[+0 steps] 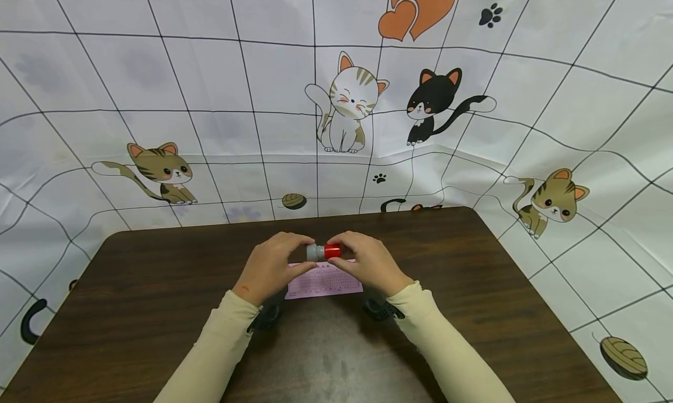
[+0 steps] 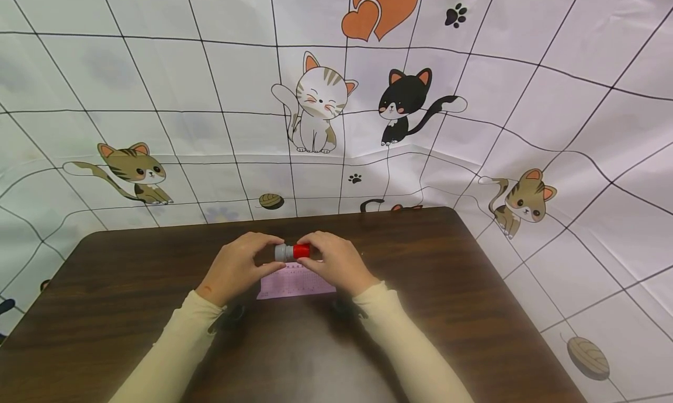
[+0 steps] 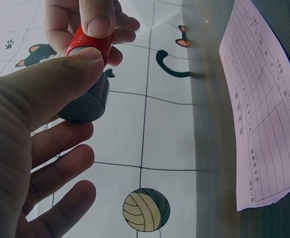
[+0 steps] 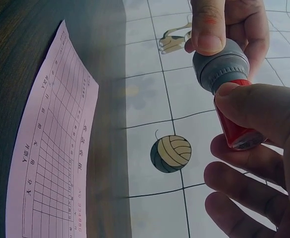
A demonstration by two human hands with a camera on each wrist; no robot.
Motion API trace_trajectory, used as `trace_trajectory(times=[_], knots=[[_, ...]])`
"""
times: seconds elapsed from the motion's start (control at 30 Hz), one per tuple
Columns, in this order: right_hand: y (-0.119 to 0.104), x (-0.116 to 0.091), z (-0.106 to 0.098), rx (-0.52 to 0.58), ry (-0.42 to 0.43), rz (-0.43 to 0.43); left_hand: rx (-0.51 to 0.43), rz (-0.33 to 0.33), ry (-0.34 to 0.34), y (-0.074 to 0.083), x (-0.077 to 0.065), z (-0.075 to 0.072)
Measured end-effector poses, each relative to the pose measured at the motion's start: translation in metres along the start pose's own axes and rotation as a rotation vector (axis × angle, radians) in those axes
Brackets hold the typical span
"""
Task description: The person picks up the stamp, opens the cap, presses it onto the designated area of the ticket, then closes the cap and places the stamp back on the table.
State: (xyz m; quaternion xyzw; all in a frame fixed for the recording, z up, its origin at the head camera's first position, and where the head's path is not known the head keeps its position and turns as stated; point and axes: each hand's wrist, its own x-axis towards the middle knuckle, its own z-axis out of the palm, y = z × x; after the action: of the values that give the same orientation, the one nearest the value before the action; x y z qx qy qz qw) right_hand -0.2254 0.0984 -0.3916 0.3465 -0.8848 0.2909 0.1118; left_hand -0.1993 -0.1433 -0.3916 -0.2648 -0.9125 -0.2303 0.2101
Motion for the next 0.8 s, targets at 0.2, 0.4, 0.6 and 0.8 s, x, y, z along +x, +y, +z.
trace_trajectory(times=[0.2, 0.4, 0.6, 0.8], knots=[[0.0002, -0.0002, 0.0001, -0.001, 0.005, 0.002, 0.000, 0.010, 0.010, 0.0001, -0.0001, 0.0004], [0.0004, -0.0001, 0.0000, -0.018, -0.002, -0.002, 0.005, 0.021, 0.012, -0.0005, -0.0003, 0.0012], [0.0020, 0.0005, 0.0003, -0.051, 0.004, -0.042, -0.004, 0.036, 0.008, -0.0011, -0.0005, 0.0006], [0.0027, 0.0011, 0.0002, -0.067, -0.002, -0.048, -0.002, 0.044, 0.002, -0.0015, -0.0008, 0.0001]])
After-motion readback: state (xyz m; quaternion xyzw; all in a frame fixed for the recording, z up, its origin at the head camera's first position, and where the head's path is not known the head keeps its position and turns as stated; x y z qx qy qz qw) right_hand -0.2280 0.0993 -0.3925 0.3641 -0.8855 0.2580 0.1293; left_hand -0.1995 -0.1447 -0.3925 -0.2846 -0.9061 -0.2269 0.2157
